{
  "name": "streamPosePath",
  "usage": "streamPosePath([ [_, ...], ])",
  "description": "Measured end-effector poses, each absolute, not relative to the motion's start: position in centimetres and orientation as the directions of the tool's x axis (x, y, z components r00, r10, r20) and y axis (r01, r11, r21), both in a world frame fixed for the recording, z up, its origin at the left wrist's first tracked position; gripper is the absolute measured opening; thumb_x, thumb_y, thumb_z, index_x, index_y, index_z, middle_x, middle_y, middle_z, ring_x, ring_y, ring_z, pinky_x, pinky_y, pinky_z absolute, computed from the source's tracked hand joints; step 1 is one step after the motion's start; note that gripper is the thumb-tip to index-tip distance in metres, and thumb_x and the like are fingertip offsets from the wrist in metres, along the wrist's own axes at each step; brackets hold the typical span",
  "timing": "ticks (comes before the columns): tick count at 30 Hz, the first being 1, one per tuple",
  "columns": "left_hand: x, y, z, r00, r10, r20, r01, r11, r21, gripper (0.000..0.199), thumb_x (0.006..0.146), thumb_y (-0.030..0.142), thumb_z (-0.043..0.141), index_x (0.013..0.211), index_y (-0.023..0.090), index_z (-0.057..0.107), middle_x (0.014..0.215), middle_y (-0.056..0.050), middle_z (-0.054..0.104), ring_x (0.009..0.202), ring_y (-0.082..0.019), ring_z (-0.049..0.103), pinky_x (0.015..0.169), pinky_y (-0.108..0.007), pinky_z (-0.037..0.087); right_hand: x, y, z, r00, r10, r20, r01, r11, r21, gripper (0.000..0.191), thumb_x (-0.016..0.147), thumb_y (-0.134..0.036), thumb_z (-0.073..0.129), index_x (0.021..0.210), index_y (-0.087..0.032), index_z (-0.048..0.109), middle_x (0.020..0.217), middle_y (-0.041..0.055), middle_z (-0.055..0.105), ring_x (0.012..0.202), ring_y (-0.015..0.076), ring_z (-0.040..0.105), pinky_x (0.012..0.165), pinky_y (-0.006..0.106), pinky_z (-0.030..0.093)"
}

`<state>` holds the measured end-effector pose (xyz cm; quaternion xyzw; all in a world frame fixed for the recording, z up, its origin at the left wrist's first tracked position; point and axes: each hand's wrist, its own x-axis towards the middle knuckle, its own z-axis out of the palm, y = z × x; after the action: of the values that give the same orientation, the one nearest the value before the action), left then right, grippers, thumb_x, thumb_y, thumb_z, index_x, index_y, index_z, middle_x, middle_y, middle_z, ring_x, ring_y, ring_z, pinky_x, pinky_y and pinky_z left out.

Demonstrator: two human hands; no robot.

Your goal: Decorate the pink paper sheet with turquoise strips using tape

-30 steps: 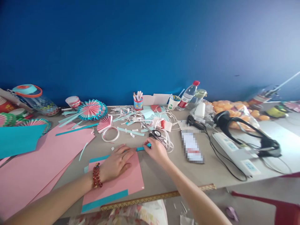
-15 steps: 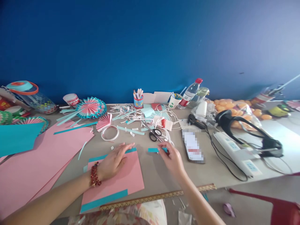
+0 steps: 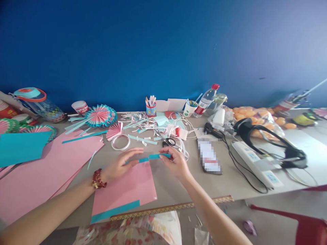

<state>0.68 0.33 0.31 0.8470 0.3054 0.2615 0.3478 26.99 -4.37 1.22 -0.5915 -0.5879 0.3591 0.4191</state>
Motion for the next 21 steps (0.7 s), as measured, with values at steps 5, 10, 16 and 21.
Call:
streamPosePath([
  [5,1.5,0.2,2.7,0.584,0.811,0.039,0.32,-0.274,0.907,0.027,0.088,0.037,0.061,0.11,0.021,0.063,0.111,-0.006,0.069,0.1,-0.019,0.065,0.087,-0.03,0.052,24.8,-4.4,1.8,-0.012,0.999,0.03,0.377,0.032,-0.926,0.022,0.078,-0.036,0.065,0.092,-0.019,0.068,0.083,0.0041,0.068,0.068,0.0156,0.059,0.061,0.027,0.046],
  [10,2.2,-1.0,2.9,0.539,0.838,-0.092,0.329,-0.109,0.938,0.016,0.084,0.034,0.06,0.083,0.018,0.061,0.076,0.001,0.066,0.068,-0.012,0.06,0.061,-0.021,0.046,23.8,-5.0,1.8,-0.05,0.999,0.021,0.361,0.037,-0.932,0.02,0.08,-0.034,0.064,0.092,-0.019,0.068,0.082,0.0035,0.068,0.067,0.0149,0.059,0.061,0.026,0.046],
  [16,0.6,-2.7,3.5,0.565,0.8,-0.201,0.335,0.0,0.942,0.014,0.085,0.031,0.056,0.081,0.018,0.056,0.07,0.003,0.056,0.063,-0.01,0.051,0.056,-0.019,0.041,24.1,-6.1,3.0,-0.234,0.972,-0.023,0.436,0.084,-0.896,0.01,0.083,-0.026,0.062,0.083,-0.02,0.07,0.079,0.0015,0.067,0.068,0.0131,0.058,0.064,0.024,0.044],
  [21,-0.1,-4.9,3.0,0.59,0.771,-0.241,0.378,0.0,0.926,0.009,0.084,0.026,0.056,0.091,0.019,0.057,0.078,0.002,0.06,0.065,-0.011,0.052,0.06,-0.021,0.043,23.4,-7.9,2.9,-0.331,0.939,-0.094,0.428,0.06,-0.902,0.007,0.083,-0.02,0.062,0.083,-0.02,0.069,0.081,0.0008,0.066,0.068,0.0113,0.057,0.062,0.021,0.043],
])
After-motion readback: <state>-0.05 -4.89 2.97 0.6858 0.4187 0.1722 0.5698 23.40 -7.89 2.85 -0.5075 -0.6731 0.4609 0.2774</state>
